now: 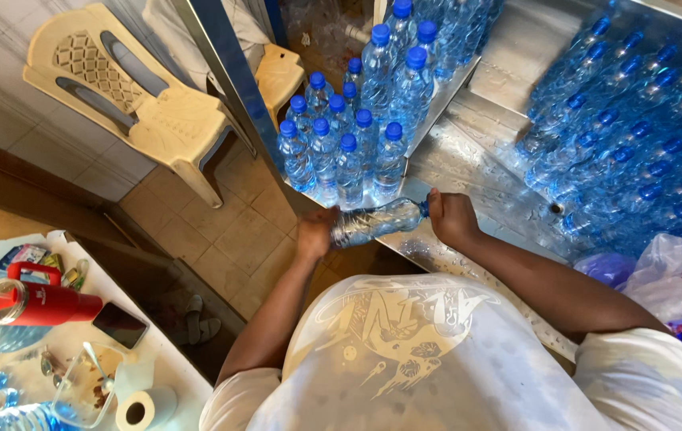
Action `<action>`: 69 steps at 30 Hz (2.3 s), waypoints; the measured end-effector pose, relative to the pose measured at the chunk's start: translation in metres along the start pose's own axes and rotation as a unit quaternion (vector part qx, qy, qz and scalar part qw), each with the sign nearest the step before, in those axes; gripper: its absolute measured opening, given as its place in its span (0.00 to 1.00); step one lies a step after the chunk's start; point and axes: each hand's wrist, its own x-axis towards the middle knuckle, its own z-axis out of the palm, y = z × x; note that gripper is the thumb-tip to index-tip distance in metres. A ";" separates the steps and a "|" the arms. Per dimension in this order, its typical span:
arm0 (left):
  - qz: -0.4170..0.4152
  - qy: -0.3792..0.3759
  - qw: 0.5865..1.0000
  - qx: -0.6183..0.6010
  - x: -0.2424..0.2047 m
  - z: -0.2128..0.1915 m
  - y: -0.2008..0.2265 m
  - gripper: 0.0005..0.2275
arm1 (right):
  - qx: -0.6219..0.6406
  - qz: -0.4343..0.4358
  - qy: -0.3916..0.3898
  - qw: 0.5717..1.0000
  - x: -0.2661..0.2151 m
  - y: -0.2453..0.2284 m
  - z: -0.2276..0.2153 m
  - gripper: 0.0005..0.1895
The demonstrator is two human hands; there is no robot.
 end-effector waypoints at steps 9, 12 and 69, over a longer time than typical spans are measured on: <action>0.684 0.197 0.687 0.147 0.005 -0.041 -0.004 0.11 | 0.333 0.469 -0.219 0.788 -0.018 -0.010 0.052 0.25; 0.698 0.211 0.675 0.113 0.021 -0.056 -0.024 0.23 | 0.317 0.438 -0.183 0.821 0.035 -0.025 0.043 0.41; 0.385 0.001 0.923 -0.030 0.018 0.371 0.216 0.34 | -0.076 0.413 0.279 0.864 -0.277 0.034 -0.261 0.17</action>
